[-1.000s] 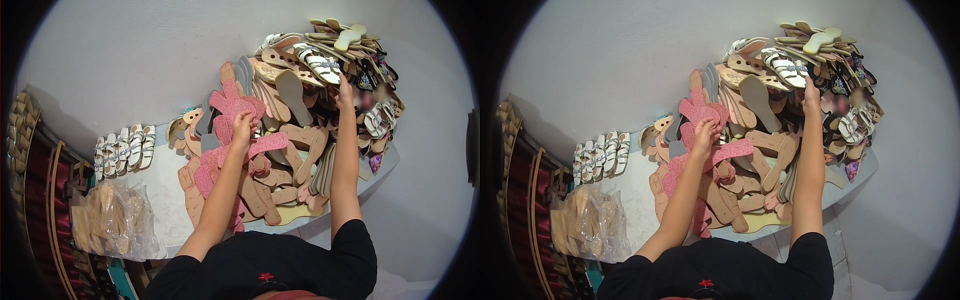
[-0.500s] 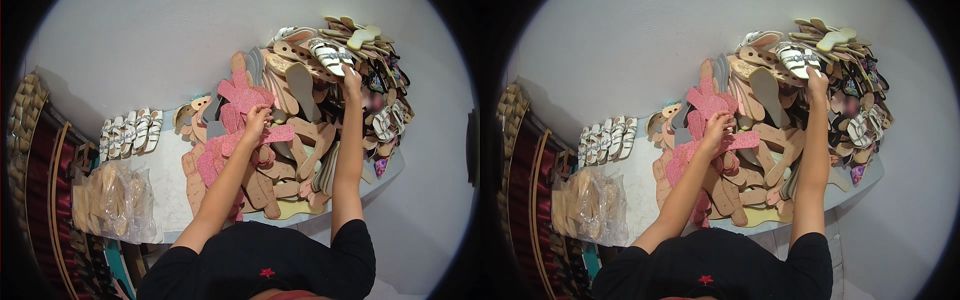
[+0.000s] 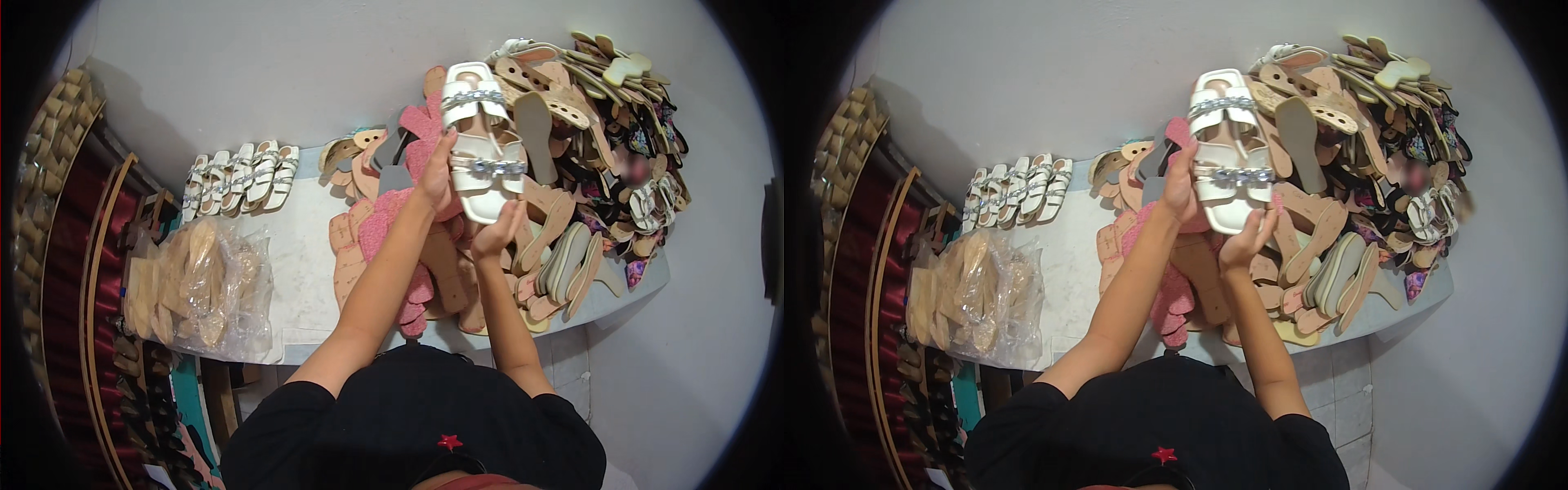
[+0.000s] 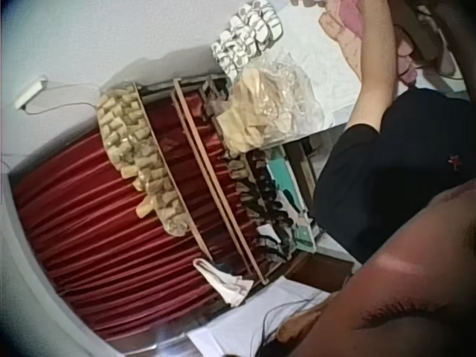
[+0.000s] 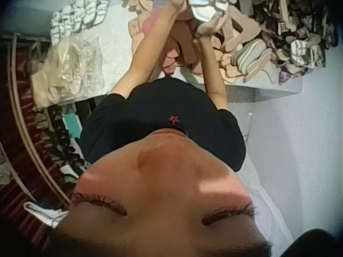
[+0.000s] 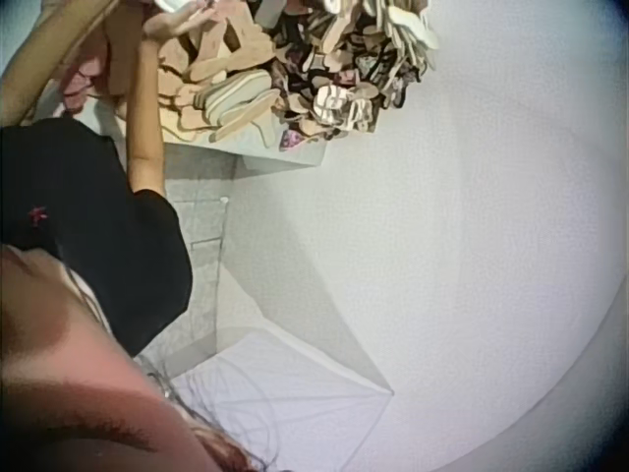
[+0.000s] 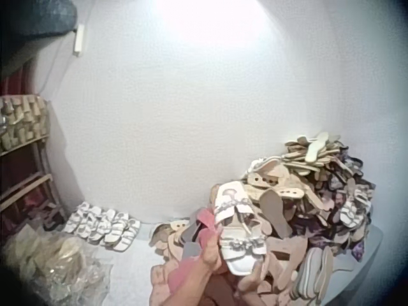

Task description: Sorting and arranging finished white sandals and pink insoles on a work table.

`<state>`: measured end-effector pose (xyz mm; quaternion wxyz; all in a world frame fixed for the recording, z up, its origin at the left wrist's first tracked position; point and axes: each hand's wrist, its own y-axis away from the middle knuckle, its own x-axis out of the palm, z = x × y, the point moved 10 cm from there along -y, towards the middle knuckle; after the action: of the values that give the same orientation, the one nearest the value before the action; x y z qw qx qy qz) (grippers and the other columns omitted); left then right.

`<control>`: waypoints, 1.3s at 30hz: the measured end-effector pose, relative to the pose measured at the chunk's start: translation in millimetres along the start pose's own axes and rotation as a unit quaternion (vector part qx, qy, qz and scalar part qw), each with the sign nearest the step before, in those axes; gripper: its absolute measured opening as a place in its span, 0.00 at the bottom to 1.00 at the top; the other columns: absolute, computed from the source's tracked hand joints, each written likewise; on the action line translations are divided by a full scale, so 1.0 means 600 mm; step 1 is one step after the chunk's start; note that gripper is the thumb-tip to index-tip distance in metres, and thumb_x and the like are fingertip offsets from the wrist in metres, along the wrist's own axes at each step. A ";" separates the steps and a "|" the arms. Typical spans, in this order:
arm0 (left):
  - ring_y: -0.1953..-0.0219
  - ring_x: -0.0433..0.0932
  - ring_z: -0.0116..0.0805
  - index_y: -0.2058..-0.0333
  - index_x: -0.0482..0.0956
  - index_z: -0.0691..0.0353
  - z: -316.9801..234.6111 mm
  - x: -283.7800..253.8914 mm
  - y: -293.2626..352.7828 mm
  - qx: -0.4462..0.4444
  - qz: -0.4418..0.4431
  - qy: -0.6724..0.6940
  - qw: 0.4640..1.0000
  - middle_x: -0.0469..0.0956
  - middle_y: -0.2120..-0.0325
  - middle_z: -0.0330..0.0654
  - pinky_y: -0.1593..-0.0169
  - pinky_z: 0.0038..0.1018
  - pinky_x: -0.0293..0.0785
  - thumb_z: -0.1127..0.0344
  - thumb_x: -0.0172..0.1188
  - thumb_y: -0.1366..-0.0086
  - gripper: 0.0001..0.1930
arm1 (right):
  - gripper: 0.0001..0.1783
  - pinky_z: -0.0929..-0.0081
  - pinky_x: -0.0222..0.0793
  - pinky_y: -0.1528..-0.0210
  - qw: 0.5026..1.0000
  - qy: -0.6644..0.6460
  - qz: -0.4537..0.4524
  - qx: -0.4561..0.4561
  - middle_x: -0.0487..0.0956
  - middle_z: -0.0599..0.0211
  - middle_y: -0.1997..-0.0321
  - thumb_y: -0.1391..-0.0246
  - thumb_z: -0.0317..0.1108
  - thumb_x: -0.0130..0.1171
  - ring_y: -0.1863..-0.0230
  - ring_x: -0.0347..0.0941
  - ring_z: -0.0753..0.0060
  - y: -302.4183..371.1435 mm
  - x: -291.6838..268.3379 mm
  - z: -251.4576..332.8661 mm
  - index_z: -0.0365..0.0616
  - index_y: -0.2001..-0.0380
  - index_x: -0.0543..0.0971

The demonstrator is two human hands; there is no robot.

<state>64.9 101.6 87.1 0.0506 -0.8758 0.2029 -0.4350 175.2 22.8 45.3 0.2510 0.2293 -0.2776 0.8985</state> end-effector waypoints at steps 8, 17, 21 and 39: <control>0.71 0.75 0.33 0.64 0.69 0.68 -0.131 -0.158 0.106 0.013 -0.066 -0.026 0.997 0.75 0.71 0.46 0.65 0.28 0.74 0.54 0.39 0.41 0.20 | 0.20 0.73 0.55 0.52 0.989 0.090 0.111 0.027 0.63 0.58 0.56 0.46 0.35 0.39 0.55 0.60 0.69 0.148 0.152 -0.078 0.36 0.52 0.56; 0.61 0.69 0.31 0.50 0.56 0.58 -0.276 -0.412 0.243 0.057 -0.224 -0.119 0.966 0.66 0.59 0.42 0.59 0.25 0.69 0.56 0.51 0.46 0.26 | 0.19 0.76 0.56 0.54 0.982 0.142 0.067 0.103 0.66 0.57 0.59 0.43 0.40 0.36 0.57 0.62 0.70 0.312 0.298 -0.222 0.35 0.57 0.62; 0.63 0.70 0.29 0.55 0.63 0.67 -0.351 -0.538 0.297 0.042 -0.373 -0.262 0.889 0.71 0.64 0.42 0.59 0.25 0.67 0.57 0.53 0.46 0.24 | 0.14 0.77 0.59 0.59 0.956 0.126 0.204 0.167 0.71 0.59 0.63 0.46 0.33 0.40 0.62 0.65 0.71 0.368 0.394 -0.291 0.34 0.59 0.65; 0.69 0.71 0.25 0.51 0.59 0.61 -0.254 -0.795 0.260 -0.066 -0.488 -0.221 0.842 0.73 0.62 0.35 0.71 0.24 0.64 0.72 0.51 0.46 0.22 | 0.23 0.70 0.61 0.56 0.917 0.319 0.168 0.169 0.70 0.48 0.59 0.51 0.34 0.47 0.58 0.68 0.57 0.310 0.422 -0.624 0.32 0.54 0.61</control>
<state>-360.3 162.9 -214.0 -0.1826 -0.9358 -0.2390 -0.1840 -229.3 200.7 -163.6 0.1288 -0.0808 -0.0611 0.9865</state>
